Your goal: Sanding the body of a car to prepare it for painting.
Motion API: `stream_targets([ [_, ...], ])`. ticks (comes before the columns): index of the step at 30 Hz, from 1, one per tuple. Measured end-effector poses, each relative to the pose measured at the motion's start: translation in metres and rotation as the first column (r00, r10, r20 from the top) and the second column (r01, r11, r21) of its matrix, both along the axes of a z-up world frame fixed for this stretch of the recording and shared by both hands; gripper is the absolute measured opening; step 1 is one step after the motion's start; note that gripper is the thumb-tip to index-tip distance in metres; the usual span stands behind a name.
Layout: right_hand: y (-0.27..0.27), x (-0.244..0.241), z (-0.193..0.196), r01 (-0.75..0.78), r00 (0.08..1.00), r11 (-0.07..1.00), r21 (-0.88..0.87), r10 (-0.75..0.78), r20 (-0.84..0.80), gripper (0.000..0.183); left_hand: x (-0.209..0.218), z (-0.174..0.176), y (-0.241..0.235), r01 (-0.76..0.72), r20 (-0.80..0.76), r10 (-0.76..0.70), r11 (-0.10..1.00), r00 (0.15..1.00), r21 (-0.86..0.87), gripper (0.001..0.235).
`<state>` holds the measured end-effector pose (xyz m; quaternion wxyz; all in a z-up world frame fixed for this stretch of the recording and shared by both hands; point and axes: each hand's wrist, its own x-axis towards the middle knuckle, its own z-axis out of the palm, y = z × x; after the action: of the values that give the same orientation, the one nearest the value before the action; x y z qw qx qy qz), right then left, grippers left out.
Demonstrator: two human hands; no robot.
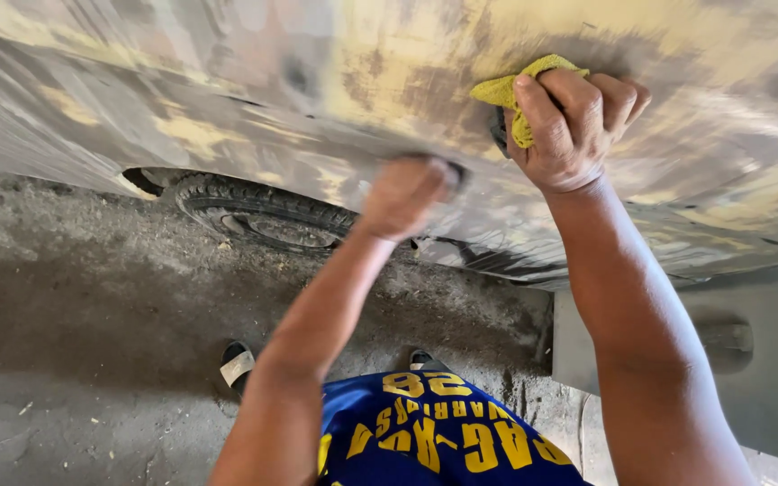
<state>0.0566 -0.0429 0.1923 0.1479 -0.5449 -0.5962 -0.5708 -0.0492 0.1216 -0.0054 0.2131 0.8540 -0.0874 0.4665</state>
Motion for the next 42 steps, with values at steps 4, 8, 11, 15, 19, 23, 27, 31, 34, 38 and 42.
stream_targets([
  [4,0.0,-0.003,-0.001,0.005,1.0,1.0,-0.016,-0.005,-0.013,0.038,-0.067,-0.007,0.096,-0.56,0.309,0.552,0.825,0.775,-0.069,0.008],
  [8,0.003,-0.004,0.0,0.037,0.999,0.999,0.014,-0.037,0.024,0.035,-0.034,-0.021,0.059,-0.611,0.313,0.656,0.754,0.687,-0.241,0.015],
  [11,0.004,-0.005,-0.001,0.011,1.0,1.0,0.025,-0.01,-0.011,0.036,0.002,-0.032,-0.004,-0.501,0.151,0.509,0.861,0.847,-0.09,0.013],
  [15,0.0,-0.005,0.002,0.027,0.999,1.0,0.002,-0.027,-0.021,0.037,-0.019,0.064,-0.032,0.04,-0.414,-0.251,0.89,0.875,-0.454,0.013],
  [19,0.002,-0.004,-0.001,0.006,1.0,1.0,0.002,-0.006,-0.029,0.035,-0.059,-0.012,0.06,-0.247,-0.103,0.225,0.905,0.969,-0.347,0.013],
  [23,0.004,-0.006,-0.003,-0.007,1.0,1.0,0.018,0.007,-0.015,0.038,-0.083,-0.009,0.127,-0.673,0.287,0.704,0.708,0.65,-0.214,0.02],
  [27,0.002,-0.003,-0.002,0.021,1.0,0.999,0.024,-0.021,-0.004,0.036,-0.025,-0.018,0.05,-0.614,0.269,0.662,0.75,0.7,-0.248,0.017],
  [31,0.002,-0.004,-0.004,0.029,0.999,1.0,0.01,-0.029,-0.014,0.035,0.021,-0.037,-0.036,-0.081,-0.348,-0.01,0.966,0.937,-0.247,0.009],
  [34,0.002,-0.004,-0.001,0.029,1.0,1.0,0.007,-0.029,-0.004,0.035,-0.01,0.024,-0.026,0.043,-0.207,-0.097,0.967,0.974,-0.253,0.01],
  [38,0.003,-0.003,-0.003,0.033,0.999,0.999,0.026,-0.033,-0.021,0.034,-0.06,-0.014,0.067,0.022,-0.156,-0.215,0.65,0.964,-0.759,0.017],
  [42,0.007,-0.006,0.001,0.007,1.0,0.999,0.045,-0.007,0.011,0.031,-0.035,-0.036,0.072,-0.503,0.04,0.605,0.695,0.795,-0.513,0.028],
])
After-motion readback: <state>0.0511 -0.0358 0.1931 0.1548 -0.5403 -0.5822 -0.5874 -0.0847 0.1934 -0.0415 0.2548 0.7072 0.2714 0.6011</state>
